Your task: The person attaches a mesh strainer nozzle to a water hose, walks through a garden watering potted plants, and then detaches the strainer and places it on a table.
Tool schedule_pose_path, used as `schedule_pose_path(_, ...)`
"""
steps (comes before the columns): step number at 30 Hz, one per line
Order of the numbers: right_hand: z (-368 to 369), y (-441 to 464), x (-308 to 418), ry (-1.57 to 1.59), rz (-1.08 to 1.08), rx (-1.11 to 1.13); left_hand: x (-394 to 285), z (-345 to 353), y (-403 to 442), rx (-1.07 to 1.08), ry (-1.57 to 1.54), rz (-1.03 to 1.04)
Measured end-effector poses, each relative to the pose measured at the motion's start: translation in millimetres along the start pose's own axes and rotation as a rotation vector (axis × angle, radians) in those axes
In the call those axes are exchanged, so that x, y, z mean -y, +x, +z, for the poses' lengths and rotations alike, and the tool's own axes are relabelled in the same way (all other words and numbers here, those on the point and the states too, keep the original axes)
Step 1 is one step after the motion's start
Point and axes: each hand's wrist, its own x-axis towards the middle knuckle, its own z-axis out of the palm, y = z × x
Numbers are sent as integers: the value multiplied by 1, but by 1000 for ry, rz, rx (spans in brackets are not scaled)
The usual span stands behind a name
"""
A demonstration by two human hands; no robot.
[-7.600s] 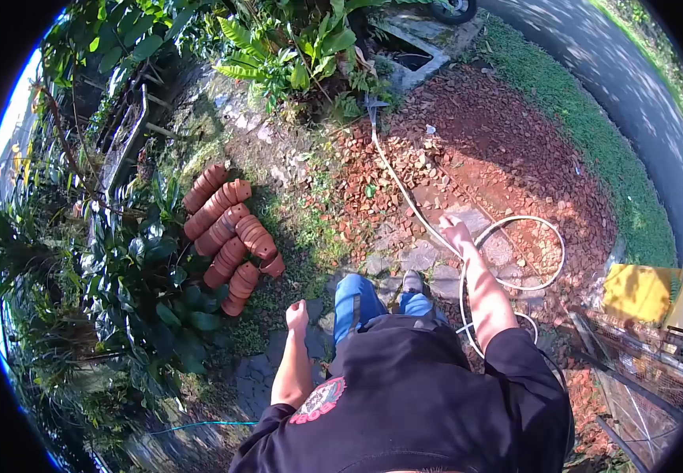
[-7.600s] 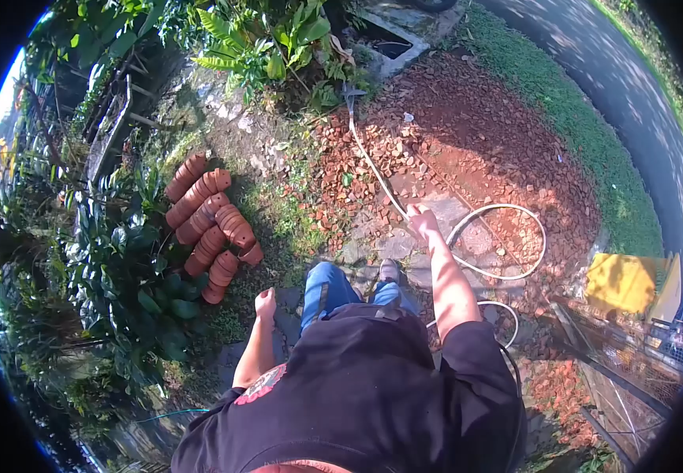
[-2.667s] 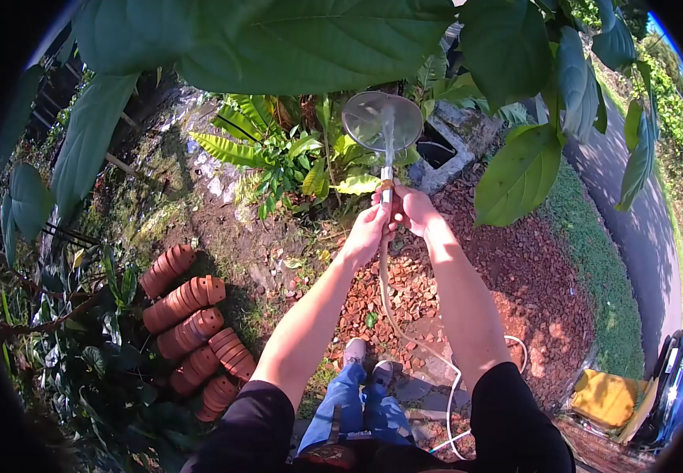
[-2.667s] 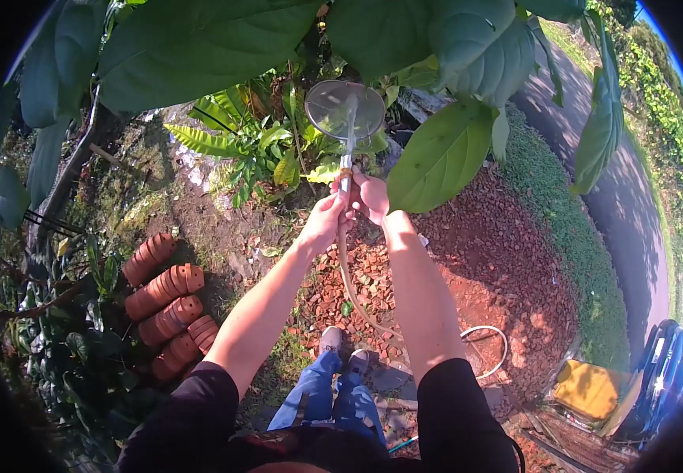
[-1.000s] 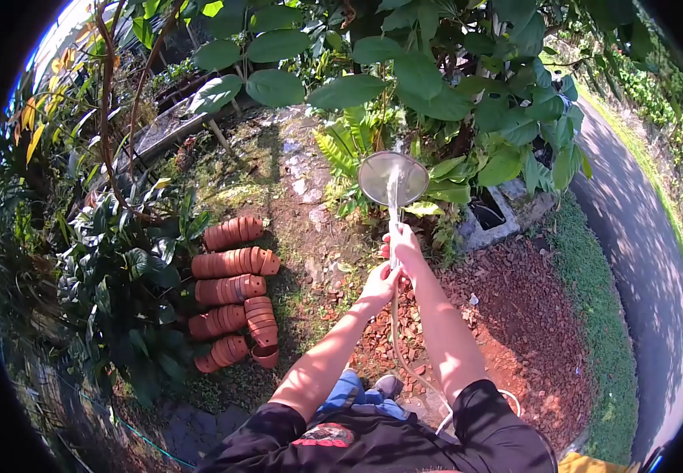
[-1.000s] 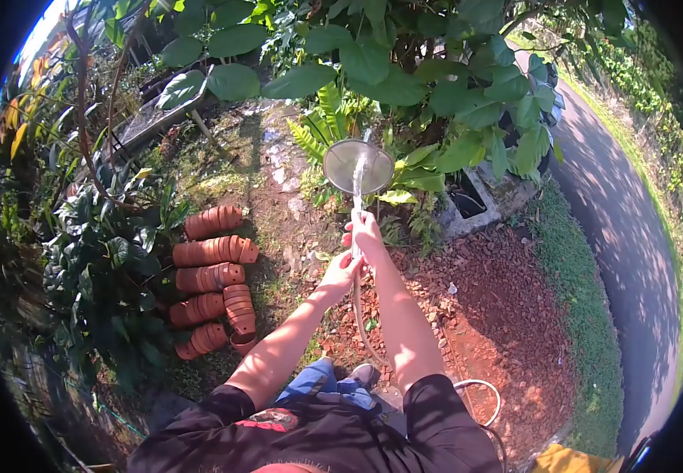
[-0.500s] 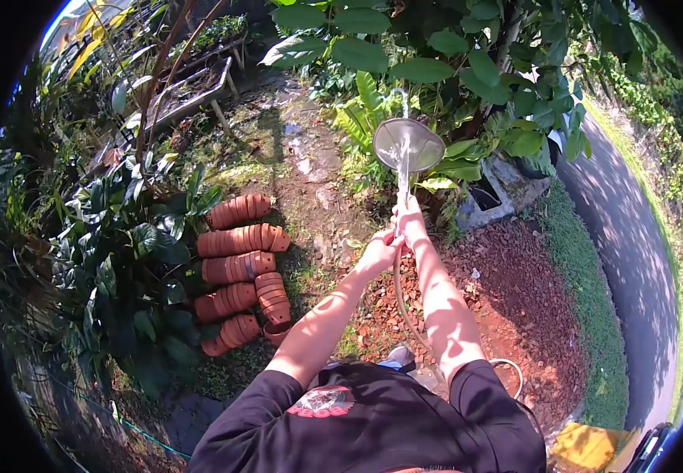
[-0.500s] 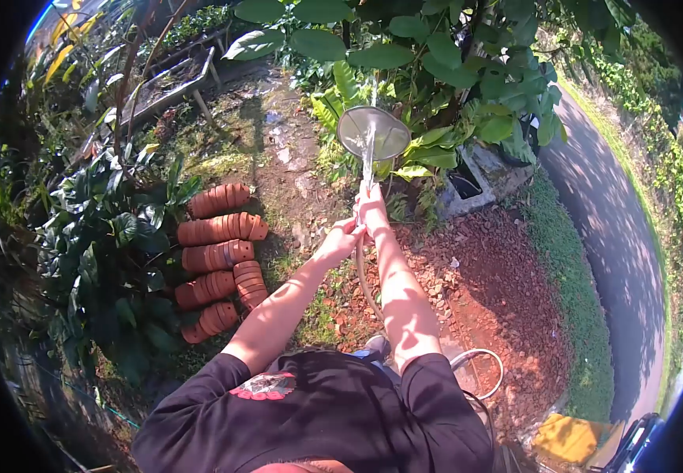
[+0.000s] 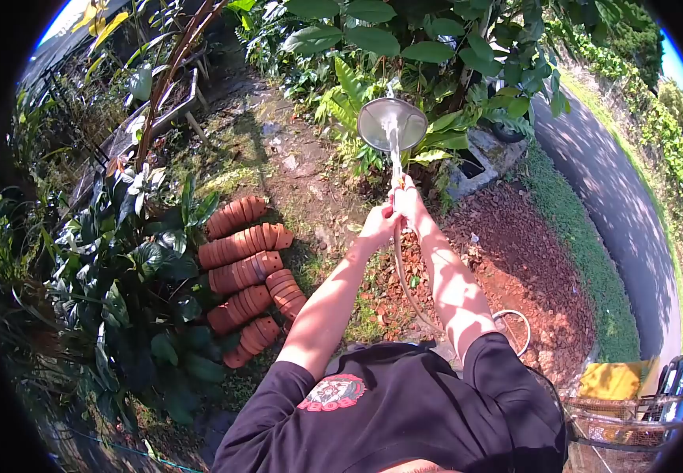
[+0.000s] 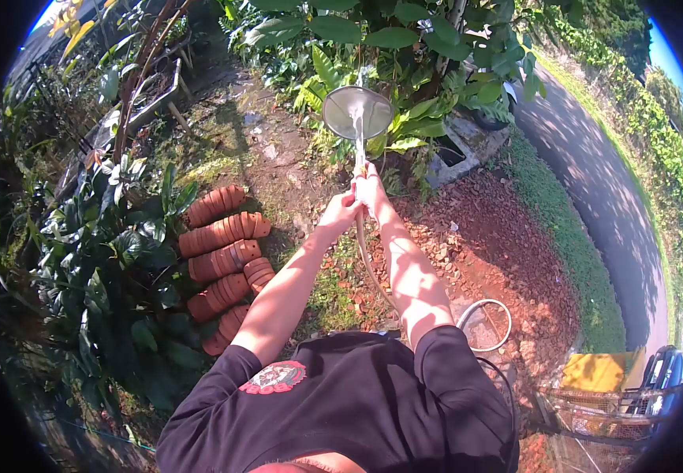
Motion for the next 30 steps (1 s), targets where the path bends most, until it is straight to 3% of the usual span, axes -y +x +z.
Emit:
schedule_pose_path(4, 9, -4, 4, 132, -35, -29, -3, -9, -9, 4, 135, 25)
schedule_pose_path(10, 7, -23, -13, 152, -98, -52, 20, 3, -22, -90, -87, -17)
schedule_pose_path(15, -12, -24, -45, 278, 62, -42, 37, 20, -27, -143, -74, -61)
schedule_pose_path(20, -25, -29, -36, 338, -7, -68, 23, 30, -38, -31, -177, 33)
schedule_pose_path(26, -55, 5, -19, 335, 69, -105, 69, 5, -44, -165, -340, -138)
schedule_pose_path(30, -61, 9, -8, 300, 103, -135, 62, -13, -66, -251, -328, -175)
